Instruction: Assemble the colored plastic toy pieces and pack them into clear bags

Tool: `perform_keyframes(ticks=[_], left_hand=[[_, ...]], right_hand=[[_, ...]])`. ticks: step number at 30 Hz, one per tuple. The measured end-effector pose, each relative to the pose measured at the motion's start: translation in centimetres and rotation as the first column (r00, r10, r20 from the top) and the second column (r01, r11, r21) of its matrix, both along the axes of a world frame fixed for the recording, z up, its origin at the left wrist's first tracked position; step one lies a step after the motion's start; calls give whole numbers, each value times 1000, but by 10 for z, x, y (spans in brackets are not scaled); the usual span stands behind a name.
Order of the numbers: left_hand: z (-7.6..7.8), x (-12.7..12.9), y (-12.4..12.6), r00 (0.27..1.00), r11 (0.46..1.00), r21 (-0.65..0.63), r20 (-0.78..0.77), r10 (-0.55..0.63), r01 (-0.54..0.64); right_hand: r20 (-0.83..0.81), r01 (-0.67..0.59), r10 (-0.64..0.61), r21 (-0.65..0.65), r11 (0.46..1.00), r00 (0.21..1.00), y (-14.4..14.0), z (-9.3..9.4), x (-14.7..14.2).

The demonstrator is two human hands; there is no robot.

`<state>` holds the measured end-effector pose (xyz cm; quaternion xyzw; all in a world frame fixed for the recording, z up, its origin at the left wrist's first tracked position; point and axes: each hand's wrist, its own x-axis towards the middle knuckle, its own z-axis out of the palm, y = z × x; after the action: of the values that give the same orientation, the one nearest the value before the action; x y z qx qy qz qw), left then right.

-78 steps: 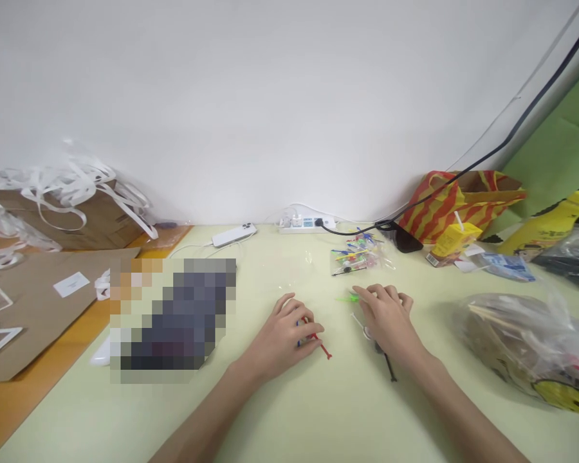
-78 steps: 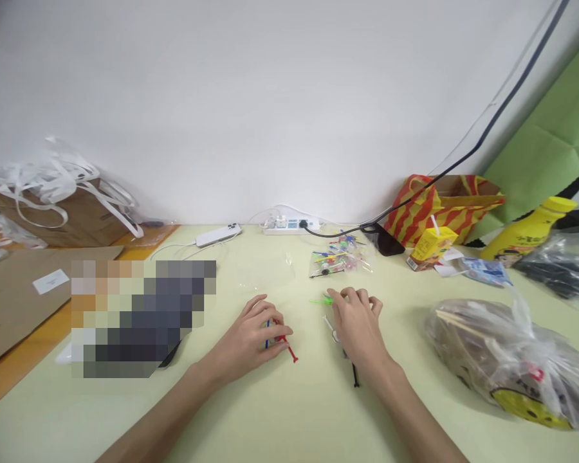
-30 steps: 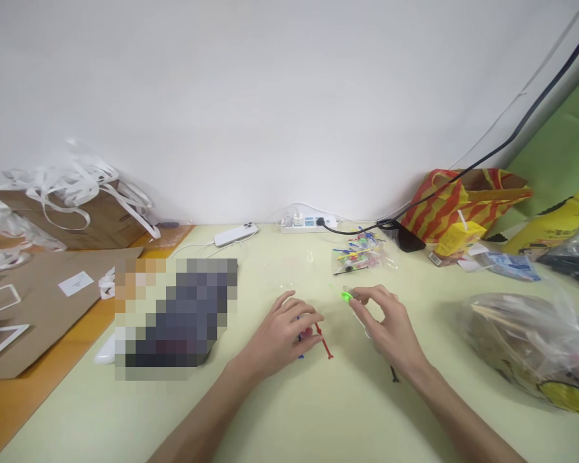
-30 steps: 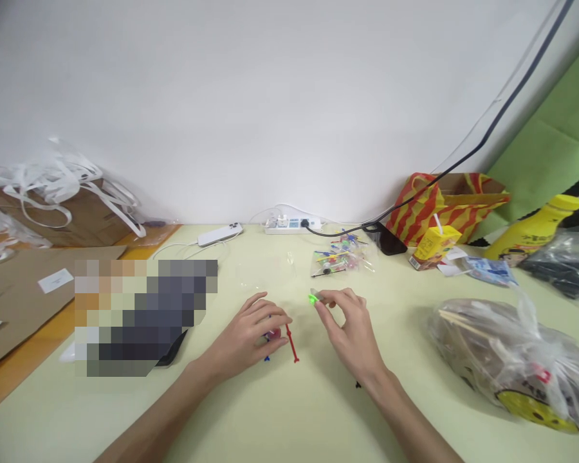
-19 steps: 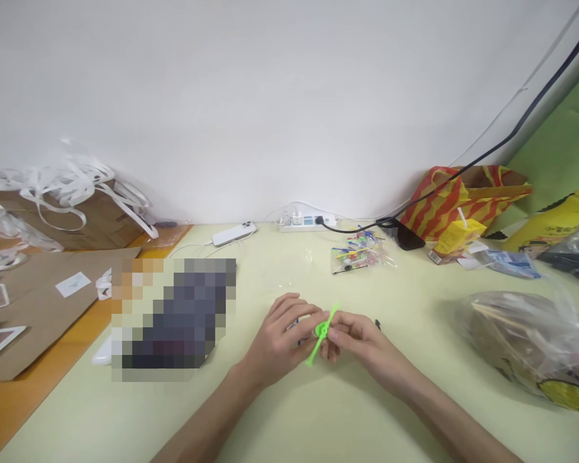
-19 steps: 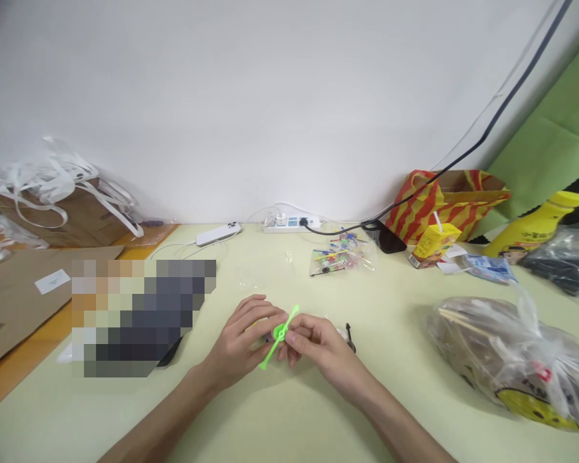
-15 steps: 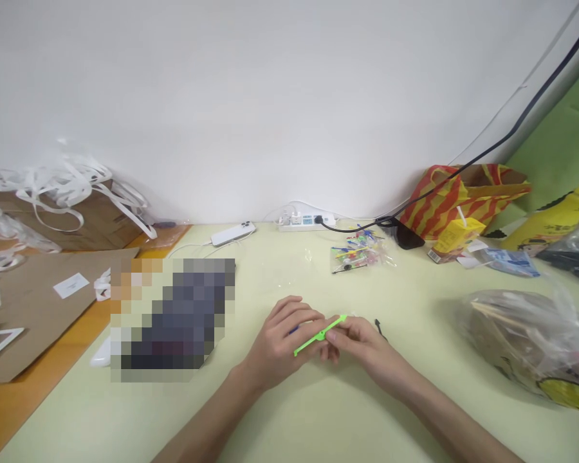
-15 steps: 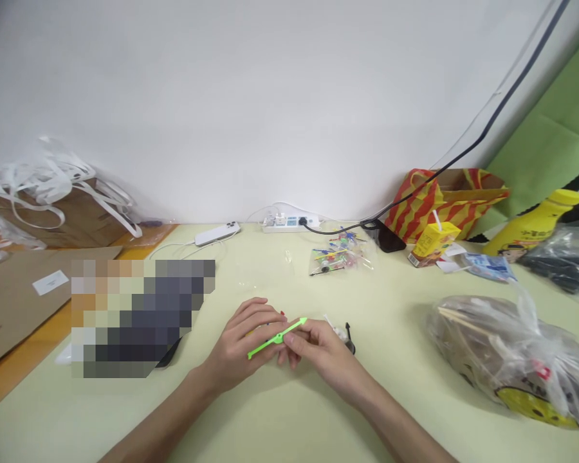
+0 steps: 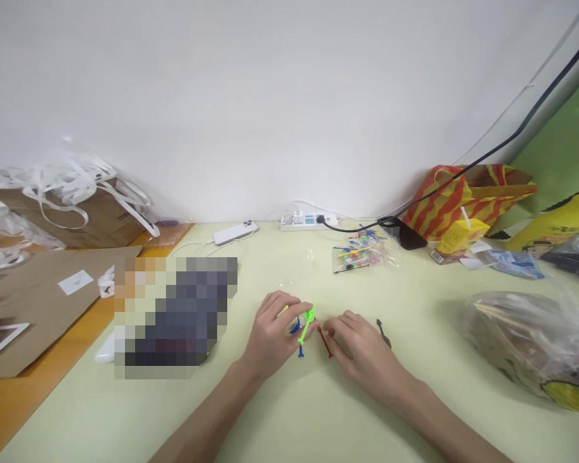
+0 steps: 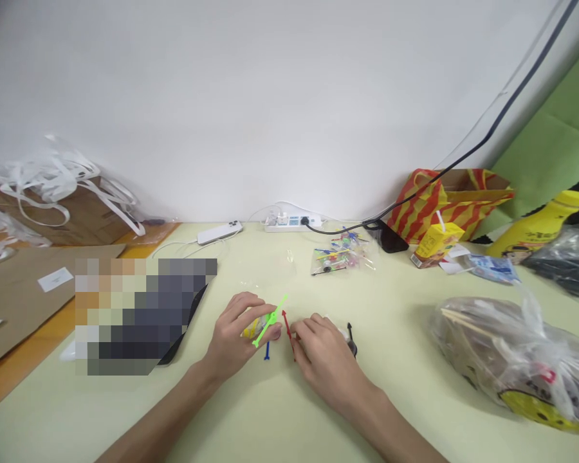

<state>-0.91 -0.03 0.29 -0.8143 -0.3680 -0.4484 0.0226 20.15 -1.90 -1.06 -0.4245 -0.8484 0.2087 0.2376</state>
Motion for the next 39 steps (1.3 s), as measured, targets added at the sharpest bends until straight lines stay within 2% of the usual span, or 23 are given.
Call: perform_keyframes(ticks=[4, 12, 16, 20, 26, 34, 39], left_hand=[[1, -1, 1, 1000, 1000, -10, 9, 17, -17], [-2, -3, 2, 1000, 999, -50, 2, 17, -17], [-2, -4, 1, 999, 997, -71, -49, 10, -13], [-1, -1, 0, 985, 998, -60, -169, -22, 12], [-1, 4, -3, 956, 997, -56, -287, -59, 44], [1, 5, -5, 949, 999, -2, -313, -31, 32], [1, 4, -5, 953, 999, -43, -300, -41, 29]], right_hand=[[0, -29, 29, -41, 999, 1000, -4, -1, -4], [-138, -60, 36, -169, 984, 990, -5, 3, -5], [-242, -5, -43, -192, 981, 969, -3, 9, -3], [-323, 17, -102, -256, 966, 941, -3, 15, -3], [-211, 49, -78, -143, 989, 974, -5, 14, -4], [-195, 73, -78, -34, 997, 978, -5, 10, -5], [-197, 75, -73, -1, 997, 978, -4, 9, -4]])
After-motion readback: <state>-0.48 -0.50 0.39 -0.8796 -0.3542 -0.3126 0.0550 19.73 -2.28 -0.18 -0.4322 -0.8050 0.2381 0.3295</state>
